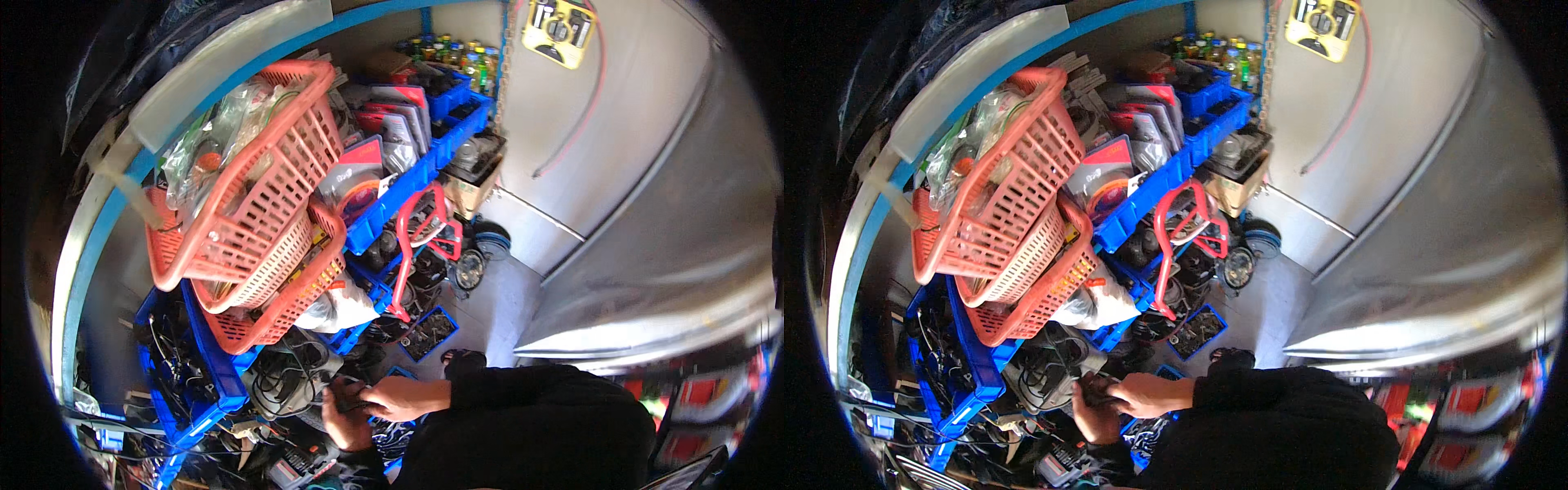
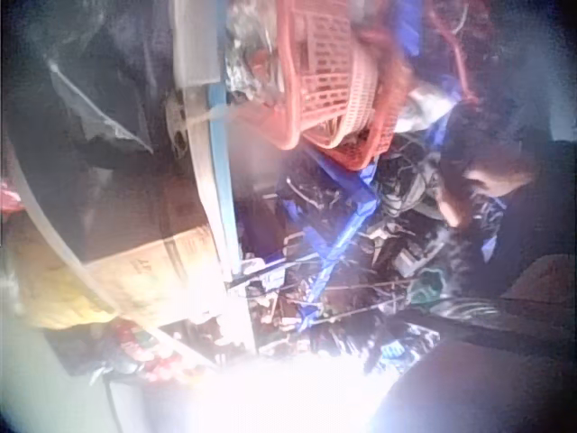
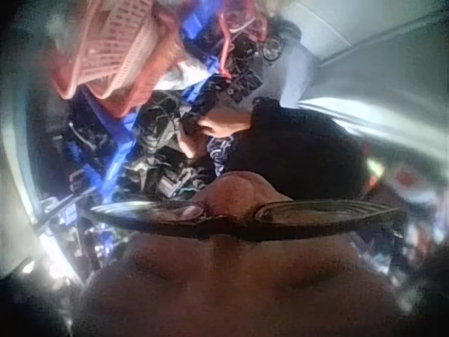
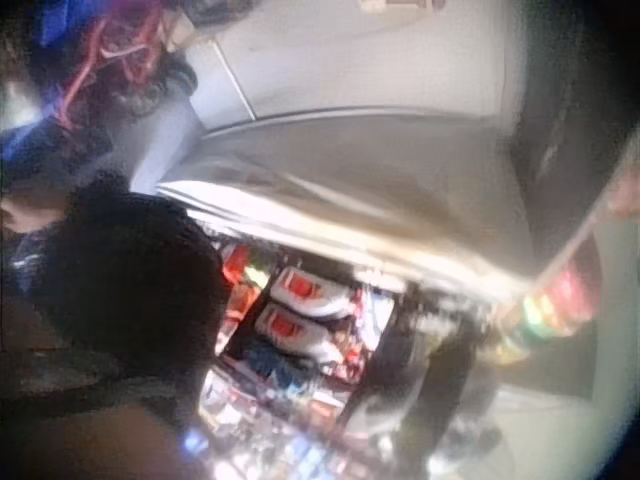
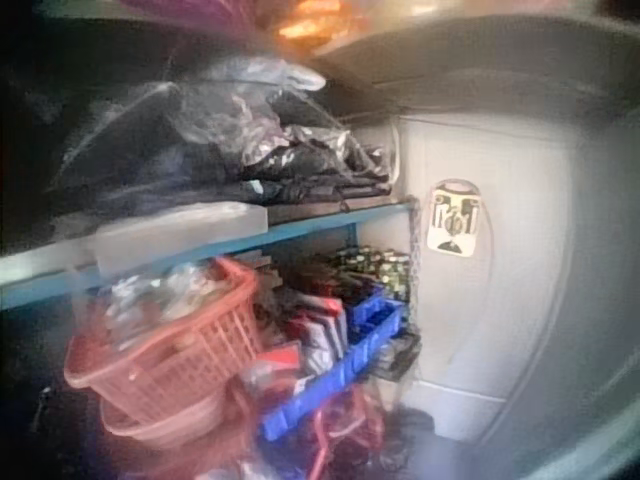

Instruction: The person searches through bins of motorcycle parts in a workshop, selects a small black component, and takes it outside to a motorcycle. They attempt to fit the component onto the motorcycle's handlebar area, then return inside to retrieve a packaged part before returning to the motorcycle to continue working.

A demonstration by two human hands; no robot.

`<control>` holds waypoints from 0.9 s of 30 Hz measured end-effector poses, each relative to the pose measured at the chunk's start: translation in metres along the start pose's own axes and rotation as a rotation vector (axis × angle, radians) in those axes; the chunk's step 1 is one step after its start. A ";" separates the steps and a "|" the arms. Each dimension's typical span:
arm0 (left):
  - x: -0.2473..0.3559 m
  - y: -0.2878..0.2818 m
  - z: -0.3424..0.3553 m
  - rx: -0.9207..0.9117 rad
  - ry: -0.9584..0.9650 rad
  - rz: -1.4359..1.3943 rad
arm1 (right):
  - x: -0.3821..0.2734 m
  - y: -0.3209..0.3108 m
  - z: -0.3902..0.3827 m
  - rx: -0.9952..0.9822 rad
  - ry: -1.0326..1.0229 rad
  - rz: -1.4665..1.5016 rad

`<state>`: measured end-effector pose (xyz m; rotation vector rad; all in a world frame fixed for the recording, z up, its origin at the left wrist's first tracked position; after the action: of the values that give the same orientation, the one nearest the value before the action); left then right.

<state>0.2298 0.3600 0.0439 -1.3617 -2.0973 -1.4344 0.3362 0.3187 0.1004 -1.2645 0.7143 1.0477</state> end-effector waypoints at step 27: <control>-0.094 0.218 0.067 0.072 0.097 -0.416 | 0.085 -0.305 0.052 -0.227 -0.283 0.002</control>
<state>0.4733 0.3808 0.0795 -0.8407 -2.4368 -1.5145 0.6424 0.3960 0.1588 -1.2725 0.3881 1.3064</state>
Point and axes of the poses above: each hand's wrist, its own z-axis towards the middle knuckle, its own y-axis out of the palm, x = y × z, the point moved 10 cm from there along z, towards the middle knuckle, and after that the axes turned 12 degrees about x, right-handed, at the moved point
